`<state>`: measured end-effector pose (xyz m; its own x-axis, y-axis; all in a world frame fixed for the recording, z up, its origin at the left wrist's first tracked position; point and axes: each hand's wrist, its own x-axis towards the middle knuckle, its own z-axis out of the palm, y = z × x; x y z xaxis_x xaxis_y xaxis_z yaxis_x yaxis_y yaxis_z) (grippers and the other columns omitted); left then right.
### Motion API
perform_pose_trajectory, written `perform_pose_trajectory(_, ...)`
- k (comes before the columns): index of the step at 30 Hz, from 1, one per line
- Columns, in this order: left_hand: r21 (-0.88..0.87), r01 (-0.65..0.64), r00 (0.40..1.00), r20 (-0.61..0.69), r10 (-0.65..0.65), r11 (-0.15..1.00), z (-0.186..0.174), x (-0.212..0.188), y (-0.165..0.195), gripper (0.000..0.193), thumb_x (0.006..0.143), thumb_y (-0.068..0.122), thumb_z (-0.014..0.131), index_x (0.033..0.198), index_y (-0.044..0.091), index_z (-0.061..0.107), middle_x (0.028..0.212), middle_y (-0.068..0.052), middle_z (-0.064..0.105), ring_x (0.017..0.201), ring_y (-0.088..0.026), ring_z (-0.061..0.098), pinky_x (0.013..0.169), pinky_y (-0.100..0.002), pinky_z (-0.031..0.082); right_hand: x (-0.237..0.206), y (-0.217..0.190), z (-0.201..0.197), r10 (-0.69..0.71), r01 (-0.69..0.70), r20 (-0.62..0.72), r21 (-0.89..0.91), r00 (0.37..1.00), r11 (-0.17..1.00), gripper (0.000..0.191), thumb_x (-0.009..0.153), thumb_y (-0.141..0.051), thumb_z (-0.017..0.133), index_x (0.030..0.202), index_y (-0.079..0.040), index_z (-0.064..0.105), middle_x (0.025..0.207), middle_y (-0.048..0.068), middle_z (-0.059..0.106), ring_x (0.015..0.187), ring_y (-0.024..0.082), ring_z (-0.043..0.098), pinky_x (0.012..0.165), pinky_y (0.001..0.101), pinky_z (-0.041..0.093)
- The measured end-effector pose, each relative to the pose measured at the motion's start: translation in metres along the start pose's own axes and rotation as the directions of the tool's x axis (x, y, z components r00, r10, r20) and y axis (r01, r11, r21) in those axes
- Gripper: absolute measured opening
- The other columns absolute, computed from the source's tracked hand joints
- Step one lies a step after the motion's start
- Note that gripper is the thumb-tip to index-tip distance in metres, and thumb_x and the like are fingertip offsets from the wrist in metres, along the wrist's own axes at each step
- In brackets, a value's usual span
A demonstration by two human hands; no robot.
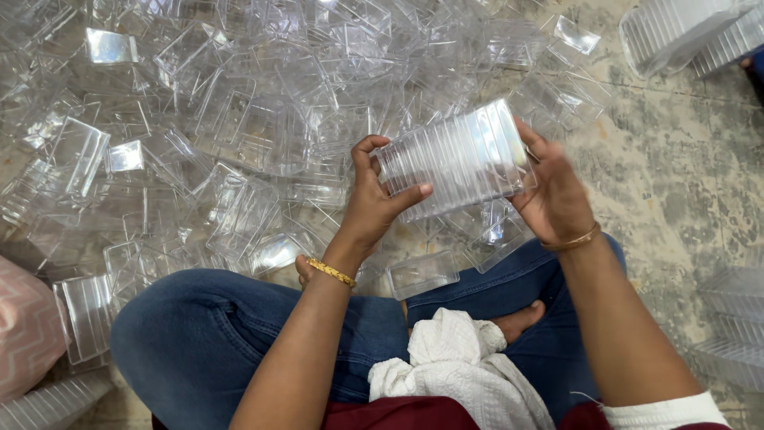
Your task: The person sits on the floor and repeatedly picks up small clear plastic containers from a large pile. They align and stack the containers into neat piles, occasionally adjusting the stack to ensure alignment.
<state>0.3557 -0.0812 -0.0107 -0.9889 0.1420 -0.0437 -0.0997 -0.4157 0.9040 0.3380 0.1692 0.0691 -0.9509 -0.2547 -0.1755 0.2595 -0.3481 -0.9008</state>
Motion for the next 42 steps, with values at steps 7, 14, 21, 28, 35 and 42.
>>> perform_pose_trajectory(7,0.644,-0.226,0.973,0.11,0.204,0.731,-0.007,0.013,0.002,0.091,0.073,0.053,0.095,0.13,0.012,0.037,0.127,-0.021,0.061,0.121,-0.038,0.063,0.099,-0.051,0.052,0.008,-0.014,-0.008,0.122,-0.1,0.015,-0.483,0.992,0.87,0.08,0.089,-0.017,0.07,0.157,0.003,0.034,0.141,0.016,0.061,0.125,0.022,0.062,0.103,0.0358,0.052)
perform_pose_trajectory(14,0.749,0.121,0.943,0.117,-0.311,0.651,-0.012,0.01,0.018,0.103,0.07,0.082,0.056,0.147,0.015,0.05,0.109,-0.021,0.071,0.104,-0.035,0.073,0.087,-0.05,0.057,0.002,-0.009,-0.01,0.438,-0.411,-0.095,-0.566,0.894,0.715,0.077,0.083,-0.023,0.074,0.153,-0.004,0.047,0.115,0.008,0.07,0.107,0.013,0.066,0.086,0.0282,0.057)
perform_pose_trajectory(21,0.826,0.194,0.903,0.059,-0.425,0.529,-0.006,0.008,0.014,0.096,0.079,0.086,0.046,0.134,0.009,0.063,0.124,-0.024,0.071,0.118,-0.037,0.069,0.098,-0.05,0.053,0.004,0.009,-0.008,0.484,-0.397,-0.034,-0.623,0.874,0.674,0.07,0.084,-0.021,0.077,0.146,-0.001,0.053,0.102,0.003,0.07,0.08,0.007,0.059,0.065,0.0197,0.049)
perform_pose_trajectory(28,0.783,0.128,0.929,0.121,-0.351,0.609,-0.011,0.008,0.011,0.087,0.075,0.08,0.052,0.138,0.021,0.059,0.128,-0.016,0.07,0.117,-0.035,0.068,0.095,-0.049,0.052,0.006,0.021,-0.002,0.507,-0.418,-0.042,-0.626,0.861,0.659,0.07,0.084,-0.028,0.077,0.145,-0.005,0.052,0.096,0.0,0.071,0.082,0.005,0.061,0.064,0.0188,0.046)
perform_pose_trajectory(35,0.78,0.206,0.907,0.073,-0.414,0.59,-0.013,0.01,0.011,0.078,0.076,0.074,0.056,0.132,0.02,0.063,0.111,-0.016,0.076,0.109,-0.032,0.072,0.09,-0.047,0.054,0.01,0.022,0.006,0.527,-0.47,-0.097,-0.605,0.844,0.642,0.074,0.078,-0.028,0.081,0.143,-0.007,0.053,0.1,0.004,0.073,0.093,0.012,0.069,0.078,0.0275,0.055)
perform_pose_trajectory(42,0.758,0.204,0.915,0.077,-0.395,0.62,-0.014,0.008,0.014,0.074,0.078,0.07,0.058,0.129,0.017,0.064,0.115,-0.016,0.074,0.109,-0.032,0.072,0.091,-0.044,0.054,0.01,0.021,-0.006,0.543,-0.508,-0.092,-0.511,0.835,0.694,0.068,0.08,-0.026,0.078,0.139,-0.009,0.05,0.109,0.008,0.073,0.102,0.018,0.071,0.084,0.0379,0.058)
